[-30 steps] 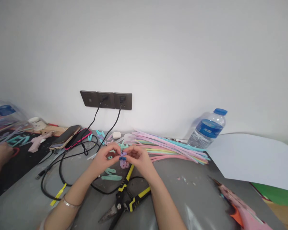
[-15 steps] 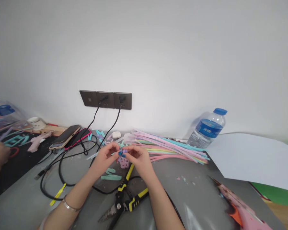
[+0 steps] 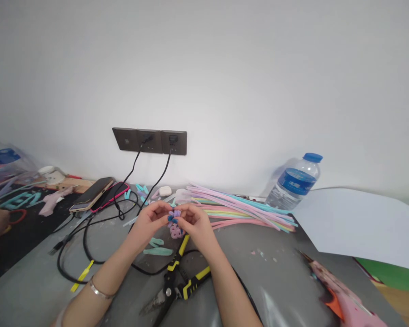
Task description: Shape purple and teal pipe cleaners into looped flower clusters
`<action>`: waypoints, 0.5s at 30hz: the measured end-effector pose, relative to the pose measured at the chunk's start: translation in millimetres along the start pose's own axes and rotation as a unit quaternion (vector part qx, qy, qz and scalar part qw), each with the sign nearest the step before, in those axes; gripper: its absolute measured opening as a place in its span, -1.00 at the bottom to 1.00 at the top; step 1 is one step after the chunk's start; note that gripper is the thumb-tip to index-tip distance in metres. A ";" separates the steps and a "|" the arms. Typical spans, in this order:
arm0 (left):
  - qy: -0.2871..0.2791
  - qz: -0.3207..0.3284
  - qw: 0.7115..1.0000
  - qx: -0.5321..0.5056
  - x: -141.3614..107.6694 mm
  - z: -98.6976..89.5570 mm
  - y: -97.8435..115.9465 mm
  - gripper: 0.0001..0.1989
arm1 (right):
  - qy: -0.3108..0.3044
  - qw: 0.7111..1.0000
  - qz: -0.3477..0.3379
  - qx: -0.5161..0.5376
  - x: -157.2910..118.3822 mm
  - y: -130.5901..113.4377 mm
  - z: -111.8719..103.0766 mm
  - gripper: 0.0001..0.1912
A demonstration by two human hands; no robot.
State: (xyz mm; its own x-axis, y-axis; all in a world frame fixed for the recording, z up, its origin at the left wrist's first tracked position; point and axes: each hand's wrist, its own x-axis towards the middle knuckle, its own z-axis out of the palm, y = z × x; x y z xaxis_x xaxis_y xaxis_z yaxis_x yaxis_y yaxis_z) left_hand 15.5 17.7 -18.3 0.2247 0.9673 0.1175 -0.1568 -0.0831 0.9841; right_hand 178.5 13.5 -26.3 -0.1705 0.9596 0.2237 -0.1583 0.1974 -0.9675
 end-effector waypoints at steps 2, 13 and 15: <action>-0.005 0.002 1.000 0.005 0.8 -0.2 -0.1 -0.78 | -0.006 1.000 0.001 0.006 -1.0 -2.0 0.6 -0.74; 0.042 -0.020 0.999 -0.011 -2.5 4.7 -1.6 -0.76 | -0.003 1.000 -0.007 0.025 -4.3 -0.1 6.7 -0.74; 0.066 -0.022 0.997 -0.017 -3.7 7.4 -1.7 -0.76 | 0.001 1.000 -0.011 0.026 -4.7 0.7 8.3 -0.75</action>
State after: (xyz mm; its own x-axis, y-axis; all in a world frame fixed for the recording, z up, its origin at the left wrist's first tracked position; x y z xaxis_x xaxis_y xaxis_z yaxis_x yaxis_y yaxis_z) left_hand 22.0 12.5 -19.5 0.1041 0.9931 0.0534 -0.1828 -0.0337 0.9826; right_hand 171.2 7.4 -27.0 -0.1653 0.9554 0.2446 -0.2129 0.2076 -0.9548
